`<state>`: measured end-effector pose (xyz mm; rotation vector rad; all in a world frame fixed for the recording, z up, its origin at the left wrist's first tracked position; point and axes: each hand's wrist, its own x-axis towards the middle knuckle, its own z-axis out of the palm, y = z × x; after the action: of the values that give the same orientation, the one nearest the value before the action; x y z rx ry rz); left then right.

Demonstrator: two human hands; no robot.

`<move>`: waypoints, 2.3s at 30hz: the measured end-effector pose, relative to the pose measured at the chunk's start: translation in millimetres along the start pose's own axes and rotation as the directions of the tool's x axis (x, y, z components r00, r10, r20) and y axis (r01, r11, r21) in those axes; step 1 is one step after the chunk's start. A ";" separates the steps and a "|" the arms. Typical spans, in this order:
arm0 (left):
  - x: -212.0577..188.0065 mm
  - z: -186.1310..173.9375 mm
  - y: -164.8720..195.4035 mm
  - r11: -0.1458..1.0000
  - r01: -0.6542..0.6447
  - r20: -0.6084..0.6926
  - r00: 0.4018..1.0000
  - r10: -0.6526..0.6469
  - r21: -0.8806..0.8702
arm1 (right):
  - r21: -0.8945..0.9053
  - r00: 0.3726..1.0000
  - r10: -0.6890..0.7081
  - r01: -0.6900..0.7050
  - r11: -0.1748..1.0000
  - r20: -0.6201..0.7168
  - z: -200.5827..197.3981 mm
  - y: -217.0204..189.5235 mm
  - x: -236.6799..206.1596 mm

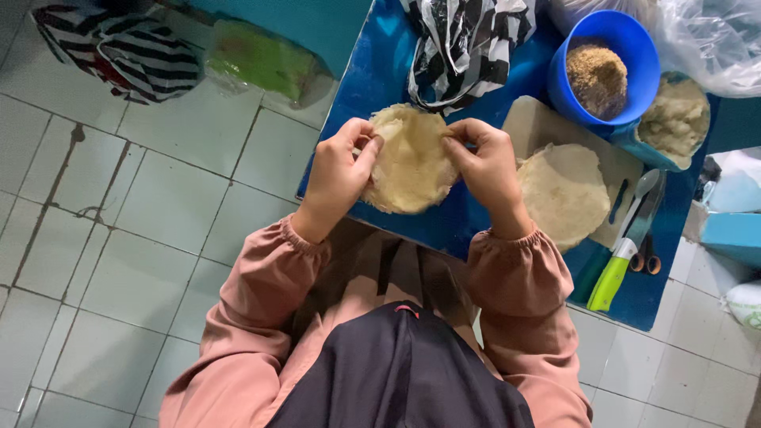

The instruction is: The person sits on the floor at a low table and separates thin, round fried crackers that are stuck together, peeling each top layer off by hand and stacking the separated crackers on the table. They work through a pile of crackers one at a time, with bowls of ingredients and a cutting board nearby.

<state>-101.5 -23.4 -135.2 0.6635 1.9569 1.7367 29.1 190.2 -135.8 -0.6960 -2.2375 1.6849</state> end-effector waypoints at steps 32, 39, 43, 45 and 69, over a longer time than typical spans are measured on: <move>-22.1 -10.7 9.9 0.816 -0.240 -0.004 0.959 0.285 0.526 | -0.562 0.780 -0.540 0.612 0.557 0.315 52.2 -42.4 -75.2; -38.3 5.3 34.2 0.861 -0.265 -0.057 0.946 0.319 0.433 | -0.787 0.853 -0.518 0.279 0.551 -0.060 -13.6 -43.7 -120.0; -52.0 45.8 44.1 0.816 -0.480 0.027 0.866 0.499 0.322 | -0.804 0.943 -0.261 -0.011 0.595 -0.206 -48.9 -28.8 -134.1; -56.2 71.5 46.0 0.871 -0.441 0.144 0.897 0.418 0.217 | -0.757 0.926 -0.283 -0.004 0.653 -0.249 -55.6 -19.5 -135.1; -48.8 174.0 22.4 0.904 -0.425 0.290 0.860 0.419 -0.045 | -0.257 0.924 -0.046 -0.058 0.965 -0.380 -80.8 8.3 -128.7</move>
<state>44.7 85.0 -132.6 1.3631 1.7095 1.7284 178.9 192.6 -109.3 -0.9978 -2.1848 1.1333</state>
